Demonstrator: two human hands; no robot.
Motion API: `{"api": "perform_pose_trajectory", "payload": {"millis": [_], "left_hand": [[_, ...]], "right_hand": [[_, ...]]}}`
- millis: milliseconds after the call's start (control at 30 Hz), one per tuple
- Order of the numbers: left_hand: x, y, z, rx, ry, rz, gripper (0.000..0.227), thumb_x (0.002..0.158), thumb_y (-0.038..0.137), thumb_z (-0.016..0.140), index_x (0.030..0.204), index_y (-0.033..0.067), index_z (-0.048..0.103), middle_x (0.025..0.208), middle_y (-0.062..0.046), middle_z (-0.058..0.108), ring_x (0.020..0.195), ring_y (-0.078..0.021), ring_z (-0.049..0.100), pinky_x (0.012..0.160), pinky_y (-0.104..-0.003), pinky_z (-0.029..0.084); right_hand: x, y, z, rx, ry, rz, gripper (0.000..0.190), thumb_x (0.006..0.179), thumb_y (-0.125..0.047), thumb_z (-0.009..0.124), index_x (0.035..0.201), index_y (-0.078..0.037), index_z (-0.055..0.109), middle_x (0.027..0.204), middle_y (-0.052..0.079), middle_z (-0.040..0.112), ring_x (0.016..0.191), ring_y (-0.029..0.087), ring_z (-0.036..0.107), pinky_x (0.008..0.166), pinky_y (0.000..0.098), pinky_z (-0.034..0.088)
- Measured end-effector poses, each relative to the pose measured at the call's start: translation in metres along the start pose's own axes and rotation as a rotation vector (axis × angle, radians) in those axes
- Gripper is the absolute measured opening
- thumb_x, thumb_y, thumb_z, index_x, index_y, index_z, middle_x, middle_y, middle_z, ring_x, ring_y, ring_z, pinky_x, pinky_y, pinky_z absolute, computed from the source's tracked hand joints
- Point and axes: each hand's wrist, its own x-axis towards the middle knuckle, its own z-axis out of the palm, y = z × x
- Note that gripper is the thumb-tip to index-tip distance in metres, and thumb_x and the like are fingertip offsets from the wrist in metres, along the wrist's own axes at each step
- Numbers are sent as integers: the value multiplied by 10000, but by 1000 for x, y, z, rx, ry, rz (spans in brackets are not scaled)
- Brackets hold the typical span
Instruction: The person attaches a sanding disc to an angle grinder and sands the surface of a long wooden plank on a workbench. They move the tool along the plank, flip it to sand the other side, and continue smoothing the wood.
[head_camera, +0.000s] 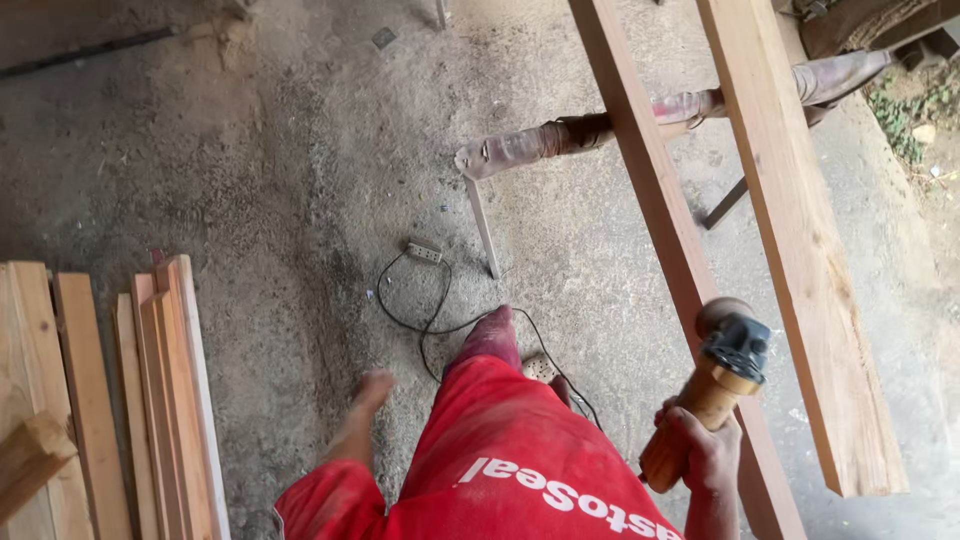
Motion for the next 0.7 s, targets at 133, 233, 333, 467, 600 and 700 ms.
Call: {"api": "perform_pose_trajectory", "payload": {"millis": [133, 233, 333, 467, 600, 700], "left_hand": [[-30, -85, -6, -74, -15, -154, 458, 877, 358, 698, 1269, 121, 684, 1269, -149, 690, 1180, -340, 655, 984, -442, 517], [-12, -84, 11, -137, 32, -29, 459, 899, 338, 693, 1293, 103, 674, 1306, -149, 679, 1207, -333, 646, 1006, -433, 508], [-14, -84, 41, -251, 30, 68, 460, 920, 318, 688, 1316, 84, 665, 1342, -149, 668, 1234, -326, 637, 1028, -425, 499], [6, -76, 35, -165, 43, 114, 385, 966, 261, 588, 1307, 111, 684, 1334, -149, 683, 1230, -356, 623, 1046, -442, 489], [13, -122, 2, -267, -47, 67, 382, 922, 296, 641, 1244, 102, 707, 1255, -134, 718, 1165, -304, 672, 987, -411, 525], [26, -173, -43, -351, -77, 15, 369, 943, 331, 638, 1216, 95, 718, 1199, -110, 753, 1118, -266, 708, 962, -391, 535]], "right_hand": [[13, -10, 21, -71, -37, 17, 371, 745, -125, 705, 1053, 44, 588, 827, 172, 686, 711, 255, 685, 620, 396, 584], [33, -12, 32, -52, -189, -67, 403, 817, -166, 688, 1085, 124, 603, 853, 181, 679, 735, 276, 680, 672, 384, 573], [38, -21, 55, -56, -319, -103, 473, 840, -170, 702, 1208, 83, 545, 884, 180, 668, 758, 277, 667, 687, 386, 571], [47, -32, 109, -35, -423, -66, 475, 867, -160, 729, 1209, 103, 530, 867, 182, 640, 754, 290, 664, 737, 416, 598], [50, -19, 171, 9, -430, 1, 530, 855, -168, 744, 1247, 98, 507, 888, 189, 631, 771, 310, 666, 732, 420, 588], [44, -5, 227, 59, -416, -2, 527, 873, -176, 734, 1258, 102, 507, 891, 182, 612, 759, 312, 646, 710, 415, 572]]}}
